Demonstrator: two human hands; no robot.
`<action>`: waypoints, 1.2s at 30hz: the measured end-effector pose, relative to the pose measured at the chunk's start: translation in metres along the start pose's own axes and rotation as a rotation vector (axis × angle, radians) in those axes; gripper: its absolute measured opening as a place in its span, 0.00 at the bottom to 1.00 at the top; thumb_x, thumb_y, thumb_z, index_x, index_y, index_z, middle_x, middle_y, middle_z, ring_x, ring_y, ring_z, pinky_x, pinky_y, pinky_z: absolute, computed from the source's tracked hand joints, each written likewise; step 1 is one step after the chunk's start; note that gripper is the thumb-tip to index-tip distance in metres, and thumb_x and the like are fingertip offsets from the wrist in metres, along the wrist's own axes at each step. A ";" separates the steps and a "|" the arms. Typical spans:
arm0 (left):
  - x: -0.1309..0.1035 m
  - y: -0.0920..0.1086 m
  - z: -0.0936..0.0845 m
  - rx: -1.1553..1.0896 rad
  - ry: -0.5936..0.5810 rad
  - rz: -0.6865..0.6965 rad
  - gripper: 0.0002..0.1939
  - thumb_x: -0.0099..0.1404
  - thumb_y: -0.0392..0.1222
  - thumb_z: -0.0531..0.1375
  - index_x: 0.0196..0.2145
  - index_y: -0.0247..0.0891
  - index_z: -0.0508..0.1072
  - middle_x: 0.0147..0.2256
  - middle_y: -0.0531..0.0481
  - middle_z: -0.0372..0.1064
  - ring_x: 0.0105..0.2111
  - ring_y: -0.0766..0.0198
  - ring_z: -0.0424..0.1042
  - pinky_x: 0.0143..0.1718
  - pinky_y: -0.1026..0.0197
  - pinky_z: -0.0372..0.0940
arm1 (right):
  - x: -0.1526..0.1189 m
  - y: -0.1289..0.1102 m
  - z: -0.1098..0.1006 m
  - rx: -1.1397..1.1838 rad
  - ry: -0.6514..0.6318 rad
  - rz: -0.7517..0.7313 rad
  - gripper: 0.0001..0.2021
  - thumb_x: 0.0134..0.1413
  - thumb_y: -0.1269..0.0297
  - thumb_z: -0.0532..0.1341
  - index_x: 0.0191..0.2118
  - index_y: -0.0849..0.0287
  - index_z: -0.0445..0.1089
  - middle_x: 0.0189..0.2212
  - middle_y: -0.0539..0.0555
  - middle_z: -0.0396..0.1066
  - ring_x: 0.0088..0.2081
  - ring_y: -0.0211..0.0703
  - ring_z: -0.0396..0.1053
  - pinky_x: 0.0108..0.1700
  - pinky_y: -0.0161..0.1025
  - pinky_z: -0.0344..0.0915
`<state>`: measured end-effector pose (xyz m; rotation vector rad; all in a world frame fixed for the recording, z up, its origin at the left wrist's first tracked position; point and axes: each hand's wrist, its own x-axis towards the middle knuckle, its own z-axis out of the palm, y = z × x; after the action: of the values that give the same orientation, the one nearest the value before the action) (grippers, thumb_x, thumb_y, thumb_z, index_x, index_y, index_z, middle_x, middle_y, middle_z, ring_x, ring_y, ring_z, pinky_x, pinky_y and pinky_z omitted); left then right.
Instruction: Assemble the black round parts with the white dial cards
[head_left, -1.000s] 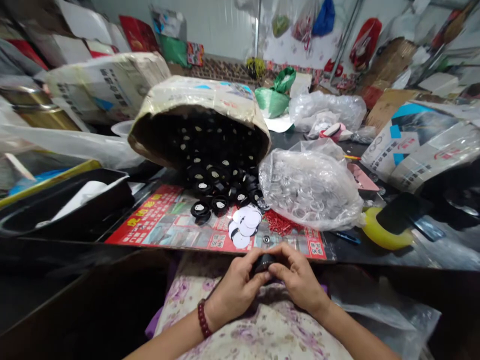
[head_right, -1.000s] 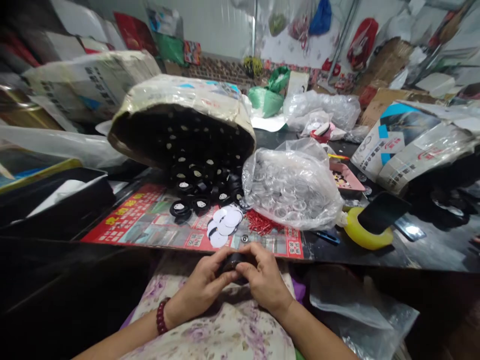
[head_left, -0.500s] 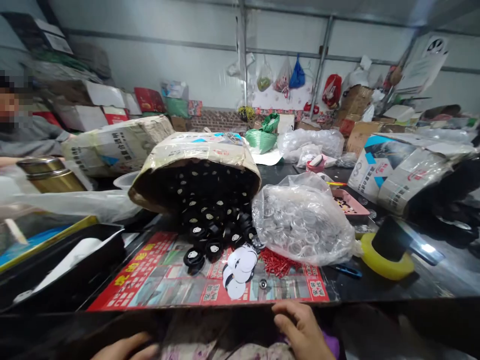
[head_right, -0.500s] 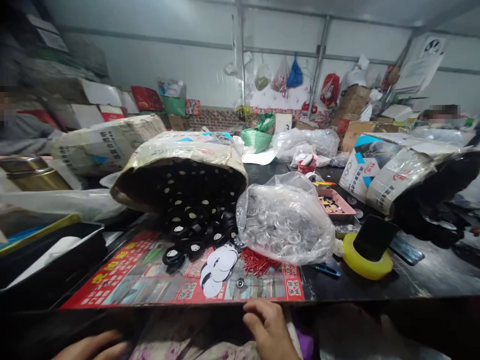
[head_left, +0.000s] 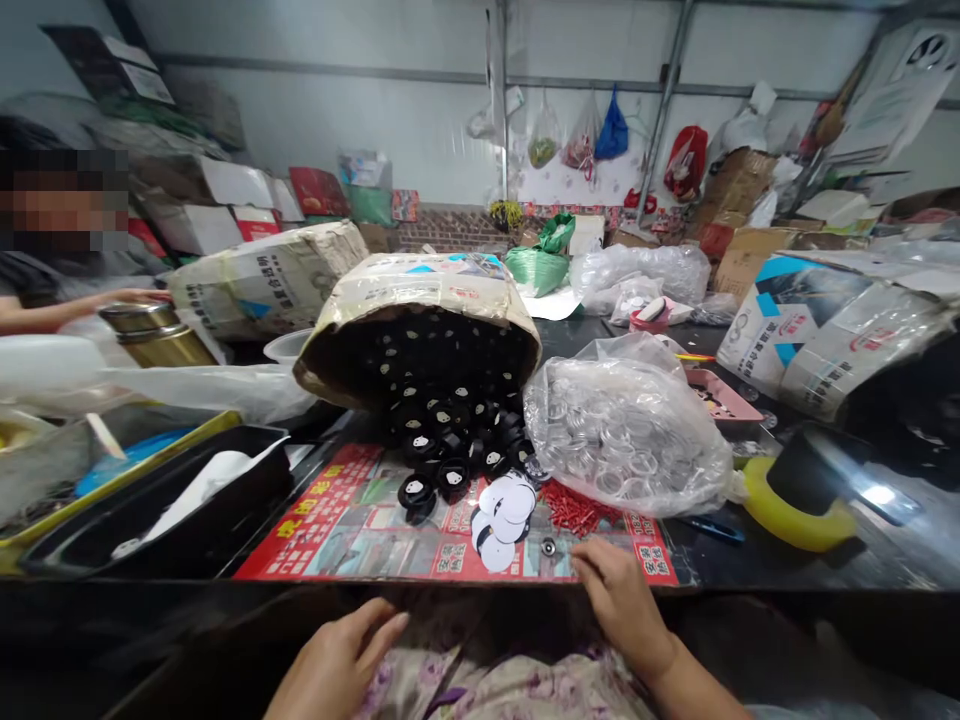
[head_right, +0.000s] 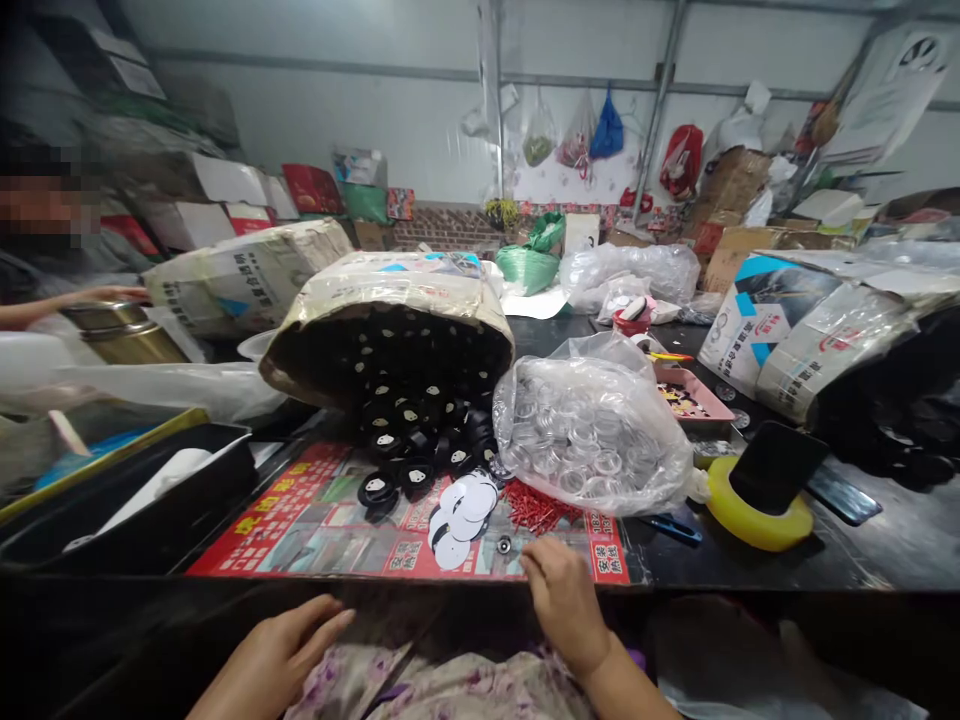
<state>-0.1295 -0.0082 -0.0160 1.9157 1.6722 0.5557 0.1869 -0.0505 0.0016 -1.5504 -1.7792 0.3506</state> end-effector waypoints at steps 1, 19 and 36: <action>0.004 0.015 0.003 -0.035 -0.054 0.033 0.17 0.59 0.54 0.54 0.26 0.41 0.74 0.19 0.54 0.69 0.18 0.65 0.67 0.20 0.67 0.60 | 0.008 0.005 -0.004 -0.057 0.038 -0.006 0.10 0.59 0.71 0.51 0.32 0.59 0.69 0.29 0.54 0.70 0.32 0.42 0.68 0.35 0.36 0.62; 0.053 0.131 0.056 -0.244 -0.323 0.265 0.14 0.63 0.47 0.53 0.39 0.39 0.73 0.26 0.51 0.73 0.18 0.67 0.67 0.23 0.65 0.60 | 0.070 0.019 0.005 -0.453 -0.031 0.003 0.10 0.53 0.79 0.54 0.30 0.58 0.67 0.33 0.56 0.66 0.37 0.48 0.60 0.38 0.42 0.56; 0.099 0.157 0.085 -0.082 -0.189 0.438 0.12 0.65 0.37 0.52 0.37 0.38 0.76 0.34 0.47 0.76 0.35 0.61 0.73 0.38 0.60 0.65 | 0.030 0.029 -0.033 0.061 0.207 -0.006 0.08 0.59 0.72 0.52 0.32 0.58 0.66 0.28 0.53 0.67 0.33 0.42 0.64 0.36 0.39 0.61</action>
<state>0.0585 0.0645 0.0140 2.2067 1.0989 0.5743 0.2307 -0.0239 0.0163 -1.4823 -1.5984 0.2308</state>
